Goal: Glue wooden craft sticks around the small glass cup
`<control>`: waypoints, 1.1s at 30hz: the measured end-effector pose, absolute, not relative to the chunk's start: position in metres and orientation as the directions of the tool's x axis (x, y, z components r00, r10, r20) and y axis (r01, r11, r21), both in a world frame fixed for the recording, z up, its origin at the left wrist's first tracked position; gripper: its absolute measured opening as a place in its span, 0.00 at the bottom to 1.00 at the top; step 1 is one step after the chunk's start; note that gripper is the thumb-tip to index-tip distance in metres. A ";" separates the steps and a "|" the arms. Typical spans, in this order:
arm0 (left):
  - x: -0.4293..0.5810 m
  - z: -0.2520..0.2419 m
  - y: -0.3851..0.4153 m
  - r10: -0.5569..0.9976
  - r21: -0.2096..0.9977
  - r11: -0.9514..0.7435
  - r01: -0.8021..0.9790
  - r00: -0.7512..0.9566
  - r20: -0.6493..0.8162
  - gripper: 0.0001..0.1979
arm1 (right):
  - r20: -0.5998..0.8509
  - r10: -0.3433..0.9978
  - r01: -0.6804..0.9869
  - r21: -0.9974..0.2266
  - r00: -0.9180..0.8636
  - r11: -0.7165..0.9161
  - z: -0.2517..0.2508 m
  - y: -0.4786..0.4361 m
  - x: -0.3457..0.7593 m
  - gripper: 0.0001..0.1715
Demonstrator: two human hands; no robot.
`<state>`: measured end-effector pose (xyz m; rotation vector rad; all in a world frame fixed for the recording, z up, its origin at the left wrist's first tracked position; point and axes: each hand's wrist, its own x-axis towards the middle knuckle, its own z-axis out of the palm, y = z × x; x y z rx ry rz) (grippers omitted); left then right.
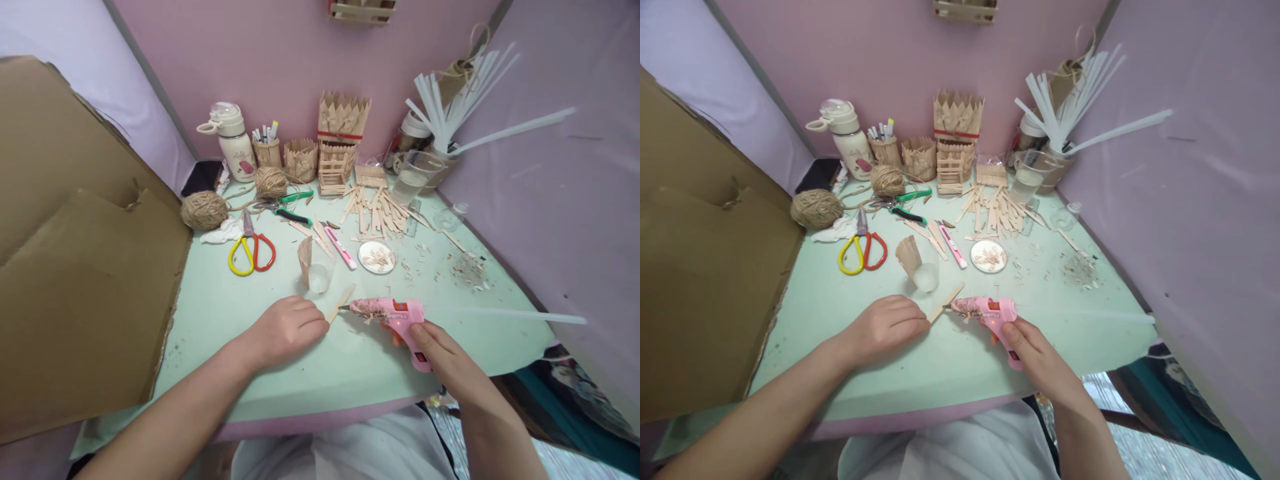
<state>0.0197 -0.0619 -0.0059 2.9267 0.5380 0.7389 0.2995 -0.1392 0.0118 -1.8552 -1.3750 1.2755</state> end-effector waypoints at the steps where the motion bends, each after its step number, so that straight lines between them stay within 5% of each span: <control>1: 0.020 -0.006 -0.062 0.352 0.155 -0.936 0.316 0.823 0.447 0.10 | -0.386 0.921 0.451 -0.813 0.054 -0.367 0.012 -0.139 0.299 0.33; 33: 0.019 -0.006 -0.062 0.350 0.148 -0.936 0.318 0.824 0.446 0.11 | -0.375 0.924 0.474 -0.803 0.069 -0.361 0.015 -0.137 0.296 0.33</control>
